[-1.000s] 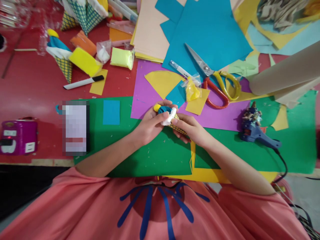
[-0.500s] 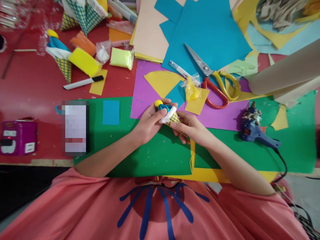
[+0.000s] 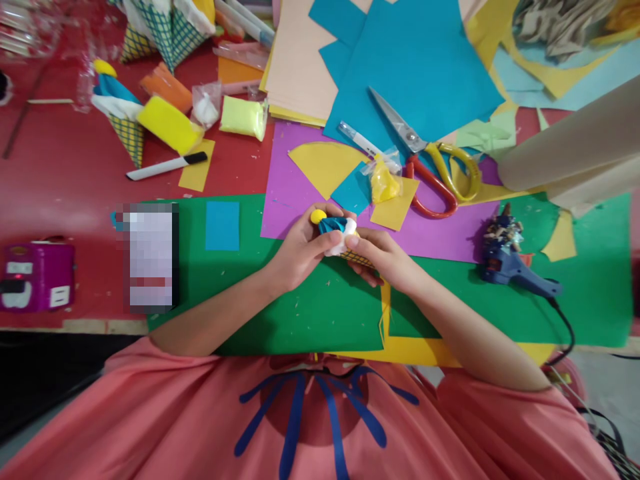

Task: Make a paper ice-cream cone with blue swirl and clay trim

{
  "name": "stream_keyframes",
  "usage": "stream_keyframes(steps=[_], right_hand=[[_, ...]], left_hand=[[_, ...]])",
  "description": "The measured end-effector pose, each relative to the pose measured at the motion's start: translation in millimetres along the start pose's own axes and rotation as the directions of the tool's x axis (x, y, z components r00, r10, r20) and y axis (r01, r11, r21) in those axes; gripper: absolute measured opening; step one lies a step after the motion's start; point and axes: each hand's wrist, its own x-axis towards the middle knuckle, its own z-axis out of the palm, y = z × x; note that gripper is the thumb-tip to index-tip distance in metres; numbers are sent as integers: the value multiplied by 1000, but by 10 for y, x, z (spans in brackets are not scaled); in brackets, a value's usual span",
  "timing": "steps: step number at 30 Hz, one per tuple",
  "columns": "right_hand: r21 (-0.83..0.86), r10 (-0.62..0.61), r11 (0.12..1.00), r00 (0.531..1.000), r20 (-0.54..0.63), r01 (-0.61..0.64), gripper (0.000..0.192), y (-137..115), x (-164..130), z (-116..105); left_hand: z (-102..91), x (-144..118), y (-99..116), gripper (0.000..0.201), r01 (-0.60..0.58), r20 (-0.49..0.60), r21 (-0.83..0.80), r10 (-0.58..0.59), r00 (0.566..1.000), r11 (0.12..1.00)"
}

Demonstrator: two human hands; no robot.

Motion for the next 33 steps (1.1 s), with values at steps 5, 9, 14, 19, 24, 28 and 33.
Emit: stream_keyframes(steps=[5, 9, 14, 19, 24, 28, 33], right_hand=[[8, -15, 1000, 1000, 14, 15, 43, 7, 5, -10], [14, -24, 1000, 999, 27, 23, 41, 19, 8, -15], [7, -29, 1000, 999, 26, 29, 41, 20, 12, -10], [5, -36, 999, 999, 27, 36, 39, 28, 9, -8], [-6, -35, 999, 999, 22, 35, 37, 30, 0, -4], [-18, -27, 999, 999, 21, 28, 35, 25, 5, -3], [20, 7, 1000, 999, 51, -8, 32, -8, 5, -16]], left_hand=[[-4, -6, -5, 38, -10, 0, 7, 10, 1000, 1000], [-8, -8, -10, 38, -11, -1, 7, 11, 1000, 1000], [-6, -6, -13, 39, -11, -6, 11, 11, 1000, 1000], [-6, -2, -6, 36, -6, -1, -13, 6, 1000, 1000], [-5, 2, 2, 37, 19, -21, -9, -19, 1000, 1000], [-8, 8, -1, 37, 27, -26, -2, -27, 999, 1000], [-24, 23, 14, 33, 9, -53, -34, -11, 999, 999]])
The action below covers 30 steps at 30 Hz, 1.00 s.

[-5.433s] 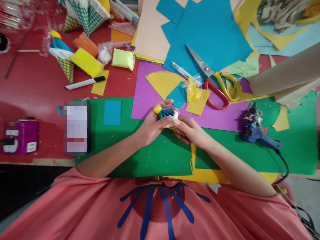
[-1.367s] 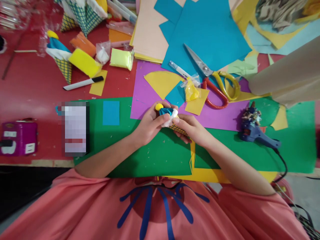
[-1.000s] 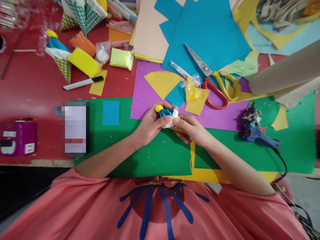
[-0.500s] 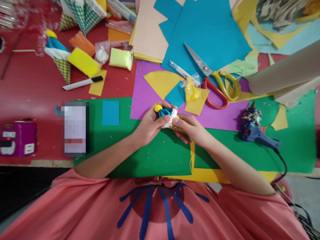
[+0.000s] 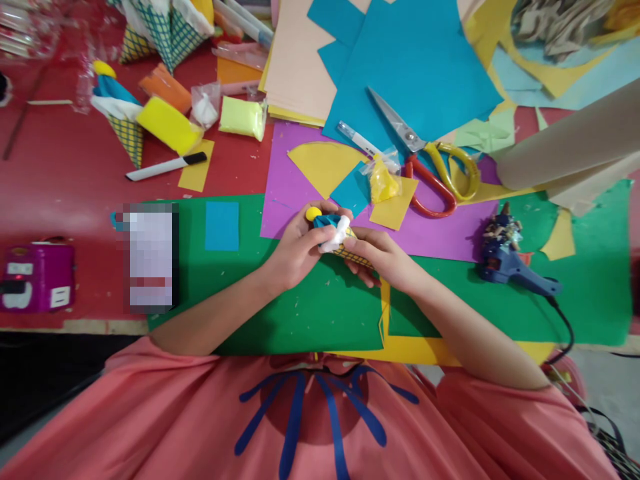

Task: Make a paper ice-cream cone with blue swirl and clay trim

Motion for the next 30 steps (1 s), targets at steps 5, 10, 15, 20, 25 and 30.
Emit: stream_keyframes(steps=[5, 10, 15, 20, 25, 30], right_hand=[[58, -7, 998, 999, 32, 5, 29, -13, -3, -1], [-25, -95, 995, 991, -94, 93, 43, 11, -3, 26], [-11, -13, 1000, 999, -39, 12, 48, -6, -2, 19], [-59, -14, 998, 999, -44, 11, 52, 3, -3, 10], [-59, -43, 997, 998, -42, 41, 51, 21, -2, 13], [-68, -39, 997, 999, -33, 37, 50, 22, 2, 12]], left_hand=[[-16, 28, 51, 36, -48, -19, -18, 48, 999, 999], [-2, 38, 71, 47, -25, -29, -12, 24, 999, 1000], [16, 10, 54, 47, -39, 3, 21, 39, 999, 999], [3, -21, 0, 43, -47, 64, 79, 42, 997, 996], [-9, -32, -11, 35, -19, 99, 64, 13, 995, 998], [-26, -27, -23, 39, 14, 105, 41, -18, 994, 999]])
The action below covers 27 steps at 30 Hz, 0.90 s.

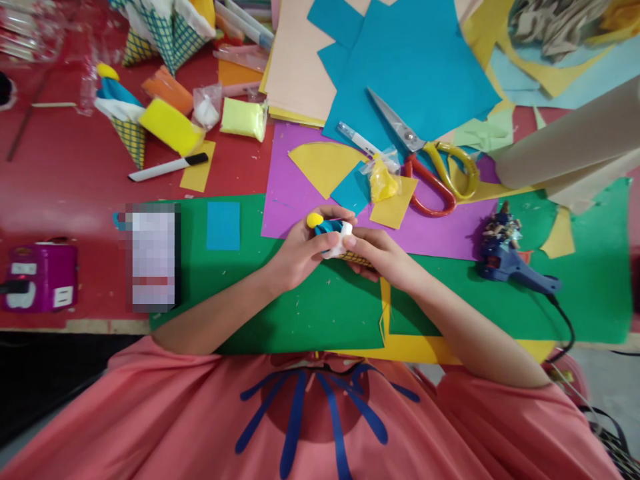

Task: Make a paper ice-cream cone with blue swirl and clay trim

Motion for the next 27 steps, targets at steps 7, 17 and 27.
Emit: stream_keyframes(steps=[7, 17, 27], right_hand=[[-3, -8, 1000, 1000, 5, 8, 48, 18, 10, -3], [7, -4, 1000, 1000, 5, 4, 41, -2, 10, 1], [-17, -3, 1000, 1000, 8, 3, 33, -14, -8, 21]], left_hand=[[5, 7, -22, 30, -10, -4, 5, 10, 1000, 1000], [19, 3, -1, 32, 12, -28, -1, -12, 1000, 1000], [26, 19, 17, 33, 36, -63, -51, -39, 997, 998]])
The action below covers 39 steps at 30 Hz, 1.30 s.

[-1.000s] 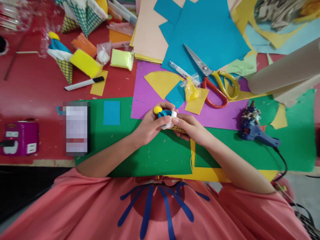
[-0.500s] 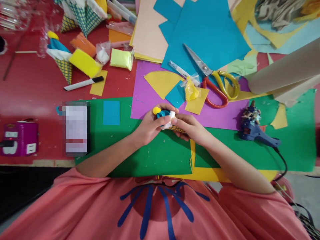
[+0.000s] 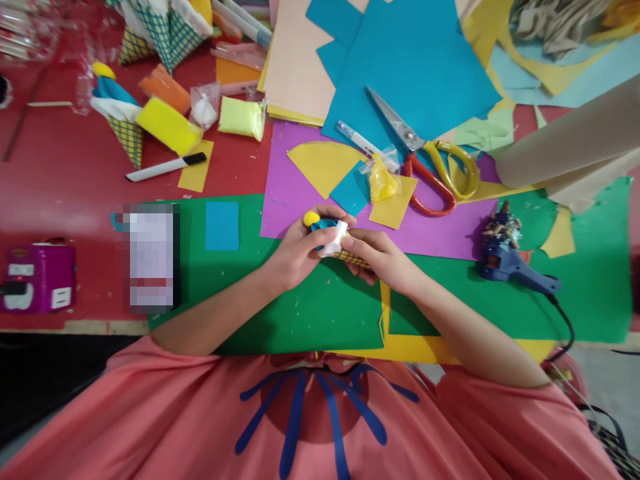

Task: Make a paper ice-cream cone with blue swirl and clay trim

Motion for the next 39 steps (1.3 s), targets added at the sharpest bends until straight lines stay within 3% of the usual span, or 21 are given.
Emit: stream_keyframes(steps=[8, 15, 21, 27, 39], right_hand=[[70, -9, 997, 1000, 29, 7, 34, -1, -6, -20], [-63, -99, 994, 977, -189, 89, 49, 18, -4, 7], [35, 34, 999, 999, 20, -34, 47, -11, 2, -25], [17, -3, 1000, 1000, -10, 3, 48, -11, -8, -7], [35, 20, 999, 999, -49, -19, 43, 12, 9, 16]], left_hand=[[-21, 55, 87, 39, -52, -93, -59, 46, 995, 997], [-3, 42, 82, 50, -67, -72, 13, 68, 995, 998], [21, -6, 41, 45, -28, 4, 66, 28, 1000, 997], [50, -31, 4, 47, -16, 52, 99, 11, 999, 995], [50, -15, -19, 49, -21, 31, 97, 18, 999, 995]])
